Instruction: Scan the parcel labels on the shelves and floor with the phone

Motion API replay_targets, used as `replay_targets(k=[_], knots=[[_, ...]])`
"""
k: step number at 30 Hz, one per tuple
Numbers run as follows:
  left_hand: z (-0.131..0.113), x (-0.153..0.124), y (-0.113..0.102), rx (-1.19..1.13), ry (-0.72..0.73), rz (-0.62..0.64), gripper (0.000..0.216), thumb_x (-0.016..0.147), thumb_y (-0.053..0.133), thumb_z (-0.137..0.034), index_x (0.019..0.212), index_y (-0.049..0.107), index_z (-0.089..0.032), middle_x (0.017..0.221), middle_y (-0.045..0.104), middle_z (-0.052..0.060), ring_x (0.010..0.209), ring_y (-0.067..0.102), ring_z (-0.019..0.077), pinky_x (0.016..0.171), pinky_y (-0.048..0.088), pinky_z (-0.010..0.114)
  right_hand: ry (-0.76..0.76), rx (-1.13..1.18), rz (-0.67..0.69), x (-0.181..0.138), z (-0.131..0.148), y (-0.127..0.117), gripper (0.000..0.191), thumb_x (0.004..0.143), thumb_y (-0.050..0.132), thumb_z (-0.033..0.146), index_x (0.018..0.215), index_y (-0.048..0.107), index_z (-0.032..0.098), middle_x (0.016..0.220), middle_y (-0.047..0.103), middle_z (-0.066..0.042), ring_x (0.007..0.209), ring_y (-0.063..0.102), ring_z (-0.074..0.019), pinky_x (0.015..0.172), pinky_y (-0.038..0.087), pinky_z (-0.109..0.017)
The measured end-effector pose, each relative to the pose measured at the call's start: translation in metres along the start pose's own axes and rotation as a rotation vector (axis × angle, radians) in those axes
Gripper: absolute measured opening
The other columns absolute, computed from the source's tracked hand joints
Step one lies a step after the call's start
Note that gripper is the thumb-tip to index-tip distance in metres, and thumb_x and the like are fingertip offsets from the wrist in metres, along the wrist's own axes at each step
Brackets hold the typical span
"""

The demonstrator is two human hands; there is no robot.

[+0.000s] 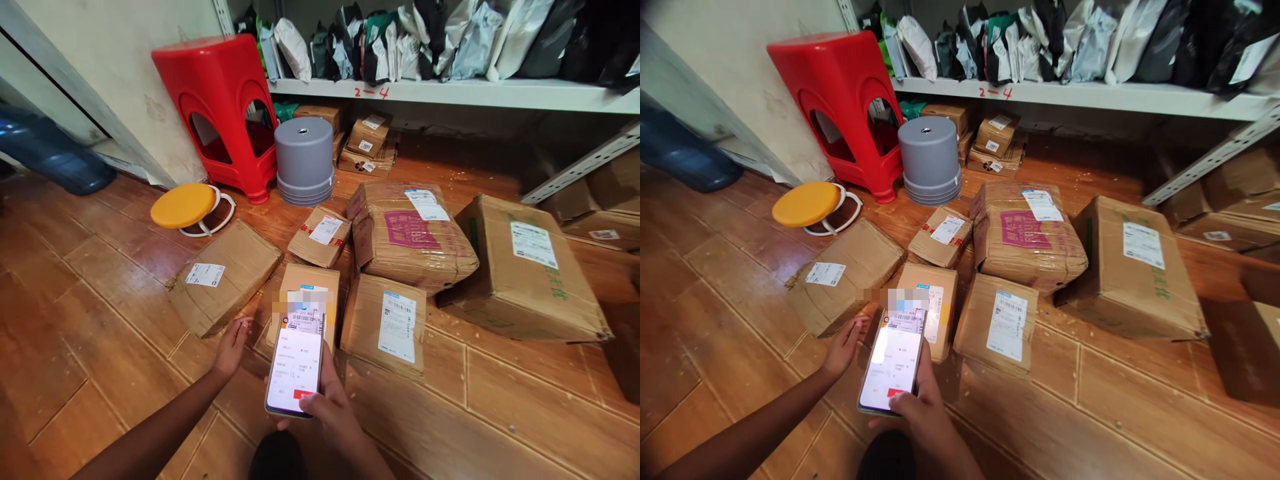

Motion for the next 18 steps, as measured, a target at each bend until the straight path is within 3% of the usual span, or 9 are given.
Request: replay_targets(k=[6,13,18], knots=[[0.009,-0.001,-0.001,0.018,-0.032,0.004,0.062,0.078,0.04,-0.07,0.095,0.065,-0.016,0.1,0.067,0.012,0.087,0.063,0.0236,0.077,0.053,0.04,-0.017,-0.078,0.065,-0.002,0.003,-0.002,0.091,0.066,0.057,0.013,0.138,0.003,0.025,0.127,0.054,-0.016,0.087,0.066,-0.026,0.051,0.055,-0.034],[0.019,0.002,-0.004,0.045,-0.059,0.017,0.064,0.077,0.039,-0.072,0.095,0.064,-0.016,0.099,0.067,0.012,0.083,0.064,0.0236,0.082,0.052,0.042,0.048,-0.104,0.113,-0.004,-0.008,0.003,0.097,0.062,0.06,0.01,0.14,0.006,0.03,0.129,0.053,-0.013,0.105,0.06,-0.0318,0.064,0.057,-0.041],[0.015,0.003,-0.01,0.07,-0.073,0.009,0.061,0.078,0.038,-0.069,0.093,0.063,-0.016,0.098,0.068,0.013,0.086,0.064,0.0255,0.083,0.051,0.043,0.118,-0.1,0.177,-0.007,-0.017,0.011,0.094,0.057,0.049,0.005,0.139,0.009,0.029,0.113,0.063,-0.011,0.078,0.069,-0.0265,0.058,0.056,-0.042]])
Point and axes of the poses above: each hand's wrist, its own x-axis towards the middle knuckle, its own y-axis out of the palm, z = x × y, the point moved 3 cm from there along x, towards the middle knuckle
